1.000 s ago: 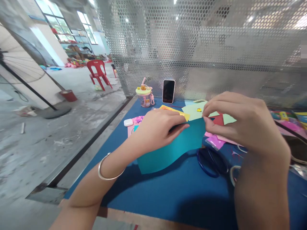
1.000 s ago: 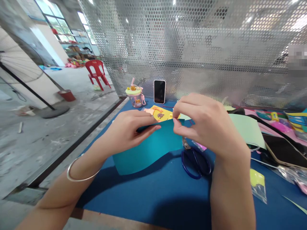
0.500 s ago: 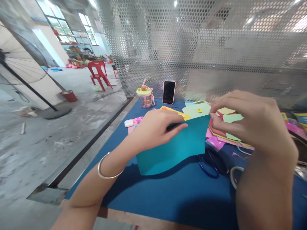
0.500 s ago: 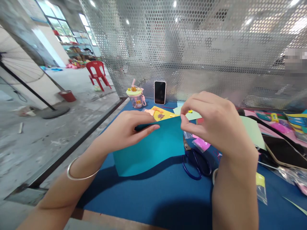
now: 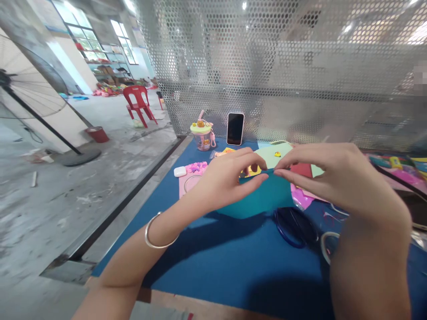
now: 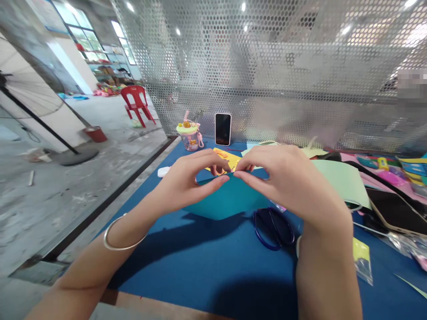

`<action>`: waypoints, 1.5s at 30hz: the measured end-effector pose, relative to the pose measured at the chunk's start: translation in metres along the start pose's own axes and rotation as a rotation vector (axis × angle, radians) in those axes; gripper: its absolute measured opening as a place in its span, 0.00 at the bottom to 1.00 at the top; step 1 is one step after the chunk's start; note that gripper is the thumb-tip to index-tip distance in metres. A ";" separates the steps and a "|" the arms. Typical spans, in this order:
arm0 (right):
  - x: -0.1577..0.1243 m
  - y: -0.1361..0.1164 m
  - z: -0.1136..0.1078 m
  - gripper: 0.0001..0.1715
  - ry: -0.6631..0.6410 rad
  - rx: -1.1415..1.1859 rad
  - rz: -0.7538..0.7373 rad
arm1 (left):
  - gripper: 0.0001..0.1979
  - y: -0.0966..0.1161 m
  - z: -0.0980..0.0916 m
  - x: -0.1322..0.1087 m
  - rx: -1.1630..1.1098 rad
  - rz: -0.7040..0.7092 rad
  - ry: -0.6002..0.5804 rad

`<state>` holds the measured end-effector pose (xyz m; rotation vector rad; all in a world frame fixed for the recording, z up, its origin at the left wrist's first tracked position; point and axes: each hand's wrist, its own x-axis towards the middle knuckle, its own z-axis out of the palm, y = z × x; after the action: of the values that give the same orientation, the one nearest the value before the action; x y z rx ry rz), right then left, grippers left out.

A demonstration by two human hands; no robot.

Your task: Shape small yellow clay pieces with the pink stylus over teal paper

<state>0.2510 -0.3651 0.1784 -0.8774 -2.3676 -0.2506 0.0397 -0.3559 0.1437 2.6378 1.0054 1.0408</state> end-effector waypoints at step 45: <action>-0.016 0.035 -0.015 0.03 0.384 0.000 0.265 | 0.05 -0.006 -0.005 0.004 -0.254 -0.040 0.085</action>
<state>0.2903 -0.3530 0.1800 -1.0288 -1.8777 -0.2828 0.0355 -0.3493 0.1478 2.3797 0.8729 1.1934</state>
